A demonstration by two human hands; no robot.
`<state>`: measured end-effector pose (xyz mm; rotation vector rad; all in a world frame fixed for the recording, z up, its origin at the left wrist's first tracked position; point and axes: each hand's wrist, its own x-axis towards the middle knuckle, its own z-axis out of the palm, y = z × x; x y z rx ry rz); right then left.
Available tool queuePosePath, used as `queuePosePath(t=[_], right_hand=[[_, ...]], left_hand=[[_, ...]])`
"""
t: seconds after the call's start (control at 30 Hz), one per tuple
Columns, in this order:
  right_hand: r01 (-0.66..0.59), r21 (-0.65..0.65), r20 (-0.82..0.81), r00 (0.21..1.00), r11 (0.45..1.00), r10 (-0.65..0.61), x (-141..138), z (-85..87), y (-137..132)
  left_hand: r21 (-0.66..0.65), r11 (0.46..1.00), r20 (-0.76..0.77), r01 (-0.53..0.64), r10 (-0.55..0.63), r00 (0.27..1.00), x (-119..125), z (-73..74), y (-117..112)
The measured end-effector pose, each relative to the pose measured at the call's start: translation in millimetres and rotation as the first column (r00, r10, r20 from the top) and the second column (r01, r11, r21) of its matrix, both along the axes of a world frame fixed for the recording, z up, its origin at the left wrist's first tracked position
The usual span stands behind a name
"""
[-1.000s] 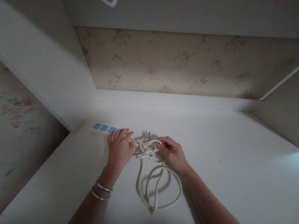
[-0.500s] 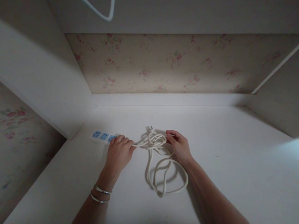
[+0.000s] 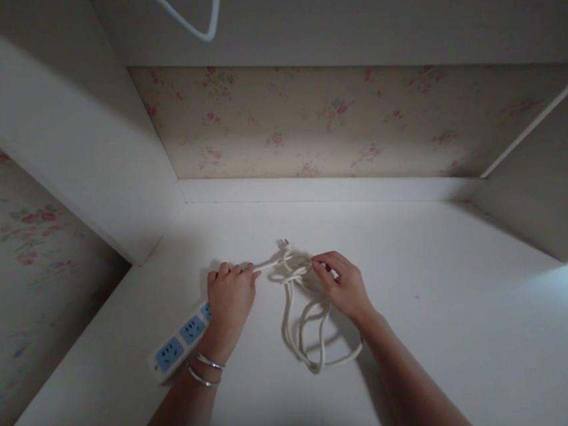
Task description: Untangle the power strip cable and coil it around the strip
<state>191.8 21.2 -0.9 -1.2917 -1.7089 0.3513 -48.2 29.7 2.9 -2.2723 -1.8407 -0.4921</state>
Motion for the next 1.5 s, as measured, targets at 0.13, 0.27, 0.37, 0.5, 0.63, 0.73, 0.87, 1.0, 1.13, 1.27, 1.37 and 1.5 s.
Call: queuePosePath(t=[0.13,0.27,0.37,0.5,0.63,0.73,0.87,1.0,1.13,1.27,1.37,1.5], right_hand=[[-0.13,-0.044,0.126,0.983,0.991,0.135,-5.3,-4.0,-3.8],[-0.197,-0.056,0.176,0.963,0.979,0.204,-8.1,-9.6,-3.1],[-0.184,-0.037,0.14,0.972,0.982,0.187,-10.0,-10.7,-2.3],[-0.186,0.007,0.105,0.977,0.983,0.184,-12.3,-10.4,-2.3],[-0.168,-0.027,0.133,0.976,0.985,0.17,-14.0,-10.1,-3.6],[-0.127,-0.046,0.142,0.981,0.991,0.133,-15.3,-11.4,-4.0],[-0.085,-0.036,0.134,0.987,0.996,0.089,-16.6,-14.1,-3.0],[0.016,-0.08,0.018,1.0,0.997,-0.014,-15.9,-13.9,-2.3],[0.049,-0.179,-0.128,0.989,0.983,-0.073,-14.8,-12.7,-0.8],[-0.078,-0.125,-0.154,0.986,0.989,0.058,-14.8,-10.6,0.7],[-0.191,-0.041,-0.085,0.979,0.981,0.187,-15.6,-5.6,-2.8],[-0.246,-0.097,-0.034,0.969,0.964,0.244,-19.4,0.8,-11.9]], left_hand=[[0.019,0.999,0.032,-0.043,0.043,0.999,-0.8,0.7,3.2],[0.088,0.994,0.19,0.059,-0.075,0.979,10.5,6.8,0.4],[0.106,0.97,0.456,0.22,-0.245,0.856,27.6,7.8,-7.1],[0.028,0.935,0.613,0.354,-0.296,0.733,44.6,-1.4,-12.6],[-0.034,0.942,0.677,0.334,-0.224,0.701,46.4,-9.9,-8.3],[-0.096,0.935,0.728,0.341,-0.167,0.665,44.9,-9.5,-5.6],[-0.198,0.93,0.759,0.31,-0.055,0.648,42.8,-6.7,-3.0],[-0.387,0.821,0.794,0.419,0.065,0.604,35.9,-3.6,0.8],[-0.397,0.758,0.804,0.517,0.016,0.594,31.4,0.5,0.4],[-0.276,0.868,0.745,0.413,-0.078,0.662,34.6,-2.3,-1.0],[-0.144,0.923,0.74,0.356,-0.139,0.658,38.0,-7.8,0.1],[-0.138,0.921,0.758,0.364,-0.138,0.637,39.9,-11.3,0.3]])
